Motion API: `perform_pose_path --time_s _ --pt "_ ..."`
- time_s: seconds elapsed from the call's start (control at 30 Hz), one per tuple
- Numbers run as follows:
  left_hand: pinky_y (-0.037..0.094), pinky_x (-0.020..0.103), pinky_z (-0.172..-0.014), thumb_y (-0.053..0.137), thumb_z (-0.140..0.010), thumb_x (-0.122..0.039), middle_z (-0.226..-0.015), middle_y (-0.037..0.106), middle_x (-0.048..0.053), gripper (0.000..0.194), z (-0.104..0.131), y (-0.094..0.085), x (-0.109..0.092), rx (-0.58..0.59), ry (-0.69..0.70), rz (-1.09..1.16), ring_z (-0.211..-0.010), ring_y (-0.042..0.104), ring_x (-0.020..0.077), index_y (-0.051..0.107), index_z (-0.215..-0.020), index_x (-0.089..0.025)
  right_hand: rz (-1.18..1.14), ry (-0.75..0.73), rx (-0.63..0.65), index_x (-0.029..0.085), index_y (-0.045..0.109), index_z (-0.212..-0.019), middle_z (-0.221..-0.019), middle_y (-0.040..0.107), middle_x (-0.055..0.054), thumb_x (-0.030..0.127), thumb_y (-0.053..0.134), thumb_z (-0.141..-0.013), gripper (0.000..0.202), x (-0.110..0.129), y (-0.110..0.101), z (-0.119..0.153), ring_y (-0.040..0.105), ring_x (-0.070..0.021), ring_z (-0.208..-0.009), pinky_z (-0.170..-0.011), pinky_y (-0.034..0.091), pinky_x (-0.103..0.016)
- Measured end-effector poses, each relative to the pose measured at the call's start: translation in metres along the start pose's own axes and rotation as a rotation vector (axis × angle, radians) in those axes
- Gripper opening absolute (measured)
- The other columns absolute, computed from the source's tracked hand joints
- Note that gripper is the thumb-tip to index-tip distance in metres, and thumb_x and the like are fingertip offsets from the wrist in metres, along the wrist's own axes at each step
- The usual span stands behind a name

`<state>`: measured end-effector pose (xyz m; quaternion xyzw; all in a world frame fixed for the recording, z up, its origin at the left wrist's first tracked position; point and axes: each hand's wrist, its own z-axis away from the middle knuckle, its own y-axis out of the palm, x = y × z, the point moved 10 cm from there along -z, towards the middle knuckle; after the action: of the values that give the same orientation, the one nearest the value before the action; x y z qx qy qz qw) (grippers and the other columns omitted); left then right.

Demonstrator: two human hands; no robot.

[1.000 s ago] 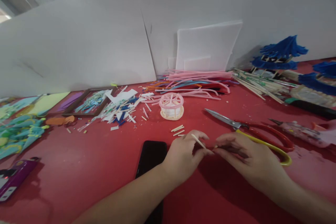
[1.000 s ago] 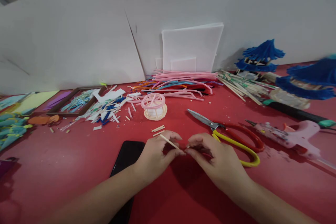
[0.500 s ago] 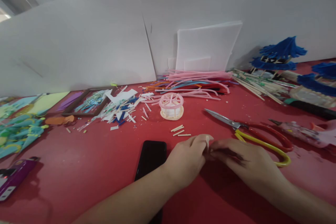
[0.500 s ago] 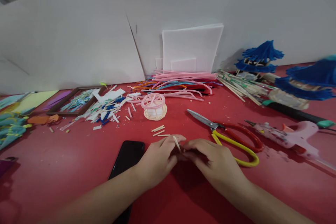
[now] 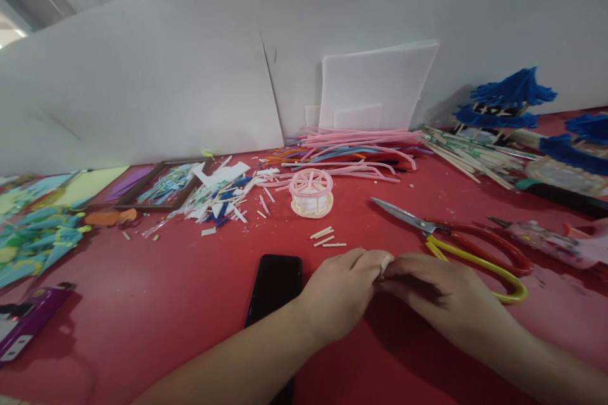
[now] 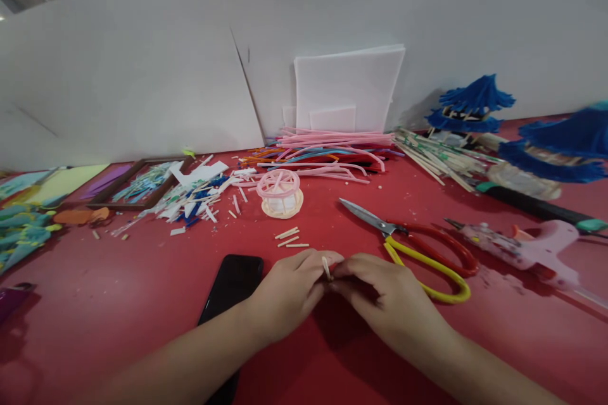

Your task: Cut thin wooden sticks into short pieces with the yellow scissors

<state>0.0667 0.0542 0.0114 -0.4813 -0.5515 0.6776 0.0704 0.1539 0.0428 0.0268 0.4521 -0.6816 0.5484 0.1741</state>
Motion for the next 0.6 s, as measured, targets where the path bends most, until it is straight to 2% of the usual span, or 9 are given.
perform_pose_path --time_s 0.17,0.4,0.6 --pt "0.056 0.037 -0.098 0.045 -0.091 -0.005 -0.116 0.073 0.009 0.04 -0.001 0.0 -0.003 0.014 0.006 -0.033 -0.105 0.07 0.0231 0.061 -0.124 -0.018 -0.012 0.038 0.005 0.028 0.073 -0.081 -0.08 0.079 0.0 0.028 0.057 -0.085 0.017 -0.002 0.001 0.002 0.074 -0.0167 -0.07 -0.067 0.06 -0.027" --pt "0.057 0.037 -0.096 0.057 -0.087 -0.007 -0.115 0.075 0.008 0.041 -0.001 -0.001 0.008 0.013 -0.122 0.084 -0.106 0.071 0.0247 0.062 -0.125 -0.021 0.007 -0.014 -0.002 0.028 0.072 -0.08 -0.077 0.077 0.0 0.024 0.054 -0.086 0.019 0.003 0.0 0.004 0.073 -0.0153 -0.068 -0.063 0.058 -0.024" --pt "0.055 0.035 -0.098 0.063 -0.086 -0.01 -0.12 0.074 0.006 0.042 0.0 0.0 0.011 -0.011 -0.106 0.133 -0.11 0.07 0.0235 0.06 -0.126 -0.025 0.004 -0.016 0.008 0.027 0.07 -0.078 -0.074 0.074 0.0 0.026 0.054 -0.089 0.019 0.005 0.001 0.004 0.071 -0.0148 -0.065 -0.06 0.056 -0.024"
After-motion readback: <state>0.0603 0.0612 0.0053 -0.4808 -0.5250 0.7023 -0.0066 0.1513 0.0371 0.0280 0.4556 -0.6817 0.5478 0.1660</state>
